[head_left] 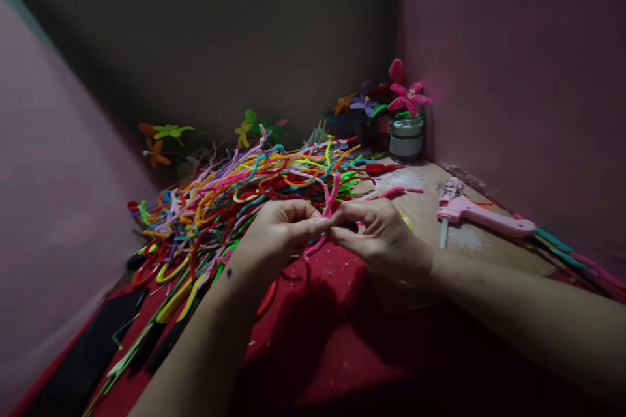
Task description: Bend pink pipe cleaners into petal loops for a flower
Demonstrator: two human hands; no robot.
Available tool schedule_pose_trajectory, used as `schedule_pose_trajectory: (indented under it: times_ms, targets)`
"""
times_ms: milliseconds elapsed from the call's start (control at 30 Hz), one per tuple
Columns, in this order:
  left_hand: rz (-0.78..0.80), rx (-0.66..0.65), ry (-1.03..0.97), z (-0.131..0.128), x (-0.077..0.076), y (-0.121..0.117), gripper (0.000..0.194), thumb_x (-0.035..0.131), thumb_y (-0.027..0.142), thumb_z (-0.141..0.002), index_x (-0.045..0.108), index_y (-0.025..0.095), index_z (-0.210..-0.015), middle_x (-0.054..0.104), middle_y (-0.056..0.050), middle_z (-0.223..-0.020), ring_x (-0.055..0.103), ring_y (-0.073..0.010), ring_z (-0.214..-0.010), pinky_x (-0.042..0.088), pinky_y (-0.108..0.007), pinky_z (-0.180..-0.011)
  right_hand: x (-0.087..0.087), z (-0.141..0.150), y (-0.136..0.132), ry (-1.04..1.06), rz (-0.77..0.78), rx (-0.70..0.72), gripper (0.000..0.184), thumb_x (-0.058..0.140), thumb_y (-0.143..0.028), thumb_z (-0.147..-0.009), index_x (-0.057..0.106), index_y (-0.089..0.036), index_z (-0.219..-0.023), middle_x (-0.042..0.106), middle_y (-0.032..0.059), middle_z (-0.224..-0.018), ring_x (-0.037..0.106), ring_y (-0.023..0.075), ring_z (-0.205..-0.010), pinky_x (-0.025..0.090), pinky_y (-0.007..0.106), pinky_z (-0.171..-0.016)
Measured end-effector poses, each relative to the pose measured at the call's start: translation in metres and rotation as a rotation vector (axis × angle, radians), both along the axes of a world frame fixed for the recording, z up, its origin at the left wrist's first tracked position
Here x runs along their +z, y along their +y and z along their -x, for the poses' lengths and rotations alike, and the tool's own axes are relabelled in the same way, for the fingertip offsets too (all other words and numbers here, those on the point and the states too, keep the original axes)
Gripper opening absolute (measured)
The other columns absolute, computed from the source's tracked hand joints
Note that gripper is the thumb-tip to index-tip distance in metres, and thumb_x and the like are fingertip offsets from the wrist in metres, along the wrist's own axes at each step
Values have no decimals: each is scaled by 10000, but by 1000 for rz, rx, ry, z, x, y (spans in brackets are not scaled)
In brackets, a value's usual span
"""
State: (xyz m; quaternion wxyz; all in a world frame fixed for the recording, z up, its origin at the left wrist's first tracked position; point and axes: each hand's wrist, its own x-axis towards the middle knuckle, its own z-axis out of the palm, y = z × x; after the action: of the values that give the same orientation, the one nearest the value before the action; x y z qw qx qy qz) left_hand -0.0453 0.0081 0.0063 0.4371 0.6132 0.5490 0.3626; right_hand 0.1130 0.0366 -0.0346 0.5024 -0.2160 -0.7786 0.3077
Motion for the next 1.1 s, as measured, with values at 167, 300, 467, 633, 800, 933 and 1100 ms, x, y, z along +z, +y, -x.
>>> schedule_pose_trajectory:
  times_ms: [167, 300, 467, 633, 800, 933, 1100]
  targets:
    - [135, -3, -204, 2, -8, 7, 263, 658, 346, -642, 503, 139, -592, 363, 64, -453, 256, -29, -374, 164, -179, -379, -6, 3, 1, -16, -172, -117, 133, 511, -130, -743, 584, -151, -633, 550, 7, -587, 480, 93, -563, 380, 228, -539]
    - [-24, 45, -86, 3, -5, 6, 262, 637, 359, -677, 532, 130, -605, 427, 45, -495, 324, -42, -430, 238, -183, -422, -4, 4, 11, 25, 234, 80, 101, 546, -200, -740, 610, -133, -701, 584, 16, -619, 509, 95, -557, 398, 236, -539]
    - [-132, 142, 47, 1, -1, 4, 241, 593, 363, -708, 556, 130, -664, 431, 46, -513, 318, -50, -451, 241, -187, -431, -2, 3, 21, 109, 744, 252, 201, 679, -291, -624, 606, -114, -682, 561, -8, -546, 498, 87, -495, 394, 241, -523]
    - [-179, 161, 198, -5, 3, 1, 227, 556, 326, -722, 573, 115, -638, 471, 23, -543, 369, -71, -497, 284, -193, -465, -6, 4, 18, 70, 555, 121, 147, 629, -262, -678, 615, -116, -667, 568, -2, -550, 490, 89, -504, 383, 235, -514]
    - [-50, 106, 53, -3, -1, 2, 274, 573, 350, -694, 492, 133, -547, 385, 52, -456, 291, -47, -411, 213, -187, -409, -8, 3, 9, -75, -24, -133, 99, 558, -147, -736, 633, -141, -672, 607, 25, -625, 524, 112, -598, 393, 242, -569]
    - [-9, 117, -63, -1, -3, 4, 247, 605, 351, -674, 511, 135, -601, 409, 56, -466, 298, -42, -390, 210, -180, -388, -8, 3, 9, -105, -130, -186, 117, 540, -142, -758, 627, -139, -680, 608, 29, -622, 523, 108, -590, 392, 233, -560]
    - [-232, 211, 108, -6, -8, 5, 165, 590, 295, -690, 593, 131, -707, 551, 5, -571, 448, -90, -482, 344, -204, -472, -10, 5, 11, -119, -84, -185, 112, 545, -143, -756, 632, -141, -683, 617, 24, -632, 533, 102, -582, 394, 225, -558]
